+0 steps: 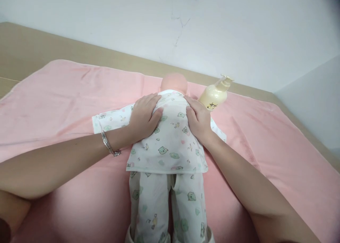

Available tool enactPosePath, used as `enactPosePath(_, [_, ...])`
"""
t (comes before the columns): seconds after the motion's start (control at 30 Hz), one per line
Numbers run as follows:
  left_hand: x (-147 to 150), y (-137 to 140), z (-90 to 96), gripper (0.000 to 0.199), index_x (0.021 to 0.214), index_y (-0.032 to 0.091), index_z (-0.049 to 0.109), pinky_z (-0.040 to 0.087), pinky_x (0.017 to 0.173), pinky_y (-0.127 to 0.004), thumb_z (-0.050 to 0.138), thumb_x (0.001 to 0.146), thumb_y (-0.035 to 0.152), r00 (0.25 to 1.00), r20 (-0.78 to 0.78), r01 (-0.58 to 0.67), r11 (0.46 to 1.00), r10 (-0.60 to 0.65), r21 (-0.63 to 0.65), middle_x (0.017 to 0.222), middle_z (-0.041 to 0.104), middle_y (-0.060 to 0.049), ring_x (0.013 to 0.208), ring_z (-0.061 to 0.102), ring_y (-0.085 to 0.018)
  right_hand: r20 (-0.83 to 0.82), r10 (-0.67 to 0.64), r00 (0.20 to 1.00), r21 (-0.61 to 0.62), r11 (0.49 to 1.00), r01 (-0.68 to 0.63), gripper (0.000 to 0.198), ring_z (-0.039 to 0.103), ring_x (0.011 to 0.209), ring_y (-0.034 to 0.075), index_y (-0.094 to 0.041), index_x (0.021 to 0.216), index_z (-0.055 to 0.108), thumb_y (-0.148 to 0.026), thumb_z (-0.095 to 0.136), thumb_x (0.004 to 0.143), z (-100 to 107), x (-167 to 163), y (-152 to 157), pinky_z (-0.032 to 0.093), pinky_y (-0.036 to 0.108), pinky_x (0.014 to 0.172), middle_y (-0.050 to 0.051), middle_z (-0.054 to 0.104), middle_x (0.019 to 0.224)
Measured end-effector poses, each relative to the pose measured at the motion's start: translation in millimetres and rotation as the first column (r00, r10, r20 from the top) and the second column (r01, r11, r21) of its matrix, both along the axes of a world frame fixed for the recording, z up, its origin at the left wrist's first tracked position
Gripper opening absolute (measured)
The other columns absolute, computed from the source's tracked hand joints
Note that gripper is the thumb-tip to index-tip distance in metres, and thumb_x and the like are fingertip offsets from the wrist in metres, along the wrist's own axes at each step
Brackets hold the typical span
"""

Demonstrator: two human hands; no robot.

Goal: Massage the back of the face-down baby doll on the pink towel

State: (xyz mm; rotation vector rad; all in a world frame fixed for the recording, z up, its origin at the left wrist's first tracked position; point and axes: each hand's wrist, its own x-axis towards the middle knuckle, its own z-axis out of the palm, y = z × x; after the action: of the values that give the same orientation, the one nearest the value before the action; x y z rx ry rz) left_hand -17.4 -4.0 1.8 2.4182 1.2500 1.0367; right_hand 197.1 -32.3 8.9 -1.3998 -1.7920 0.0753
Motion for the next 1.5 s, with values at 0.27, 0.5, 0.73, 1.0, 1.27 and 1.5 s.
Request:
enactPosePath(0.27, [-0.1, 0.0, 0.4, 0.054, 0.137, 0.015, 0.053, 0.035, 0.119, -0.048, 0.027, 0.098, 0.043, 1.0, 0.003, 0.006, 1.0, -0.006, 0.007, 0.147, 0.054, -0.012, 0.138, 0.048, -0.028, -0.015, 0.013, 1.0, 0.001, 1.0, -0.013, 0.044, 0.065, 0.12, 0.029, -0.027, 0.122, 0.069, -0.031, 0.037, 0.092, 1.4, -1.0, -0.3, 0.051, 0.055, 0.104, 0.005, 0.071, 0.128])
enactPosePath(0.5, [0.1, 0.1, 0.3, 0.054, 0.136, 0.015, 0.054, 0.036, 0.119, -0.048, 0.028, 0.098, 0.043, 1.0, 0.004, 0.004, 1.0, -0.004, 0.007, 0.146, 0.055, -0.012, 0.137, 0.048, -0.028, -0.008, 0.0, 1.0, 0.013, 1.0, 0.0, 0.042, 0.065, 0.12, 0.028, -0.03, 0.122, 0.069, -0.031, 0.038, 0.093, 0.1, -0.2, 0.0, 0.051, 0.054, 0.104, 0.002, 0.071, 0.128])
enactPosePath(0.73, [0.2, -0.3, 0.1, 0.054, 0.136, 0.014, 0.054, 0.036, 0.119, -0.048, 0.027, 0.099, 0.043, 1.0, 0.008, 0.007, 1.0, -0.008, 0.011, 0.147, 0.054, -0.012, 0.137, 0.048, -0.028, -0.001, 0.0, 1.0, 0.013, 1.0, 0.0, 0.042, 0.065, 0.121, 0.027, -0.028, 0.121, 0.069, -0.031, 0.038, 0.093, 0.6, 0.0, -0.4, 0.051, 0.052, 0.103, 0.003, 0.071, 0.128])
enactPosePath(1.0, [0.5, -0.5, -0.7, 0.056, 0.138, 0.014, 0.053, 0.034, 0.121, -0.046, 0.026, 0.099, 0.044, 1.0, -0.006, 0.0, 1.0, 0.0, 0.014, 0.149, 0.053, -0.011, 0.139, 0.047, -0.027, 0.001, 0.017, 1.0, 0.029, 0.999, -0.017, 0.042, 0.066, 0.117, 0.029, -0.028, 0.121, 0.069, -0.031, 0.038, 0.093, -0.5, 0.8, 0.8, 0.052, 0.054, 0.099, 0.004, 0.071, 0.127])
enactPosePath(1.27, [0.6, -0.1, -1.2, 0.055, 0.137, 0.015, 0.052, 0.035, 0.119, -0.047, 0.026, 0.099, 0.044, 1.0, -0.014, 0.003, 1.0, -0.002, 0.027, 0.148, 0.053, -0.012, 0.139, 0.048, -0.028, 0.016, 0.013, 1.0, 0.042, 0.999, -0.013, 0.042, 0.068, 0.115, 0.027, -0.028, 0.121, 0.069, -0.029, 0.038, 0.093, -0.9, 2.1, 1.3, 0.053, 0.052, 0.097, 0.004, 0.072, 0.126])
enactPosePath(1.5, [0.4, -0.4, -1.2, 0.054, 0.137, 0.019, 0.053, 0.035, 0.119, -0.047, 0.024, 0.101, 0.047, 1.0, -0.011, 0.002, 1.0, -0.002, 0.026, 0.149, 0.054, -0.009, 0.138, 0.048, -0.027, 0.024, 0.016, 1.0, 0.045, 0.999, -0.017, 0.043, 0.067, 0.117, 0.027, -0.029, 0.123, 0.068, -0.026, 0.038, 0.092, -2.1, 3.2, 2.5, 0.053, 0.05, 0.099, 0.003, 0.072, 0.127])
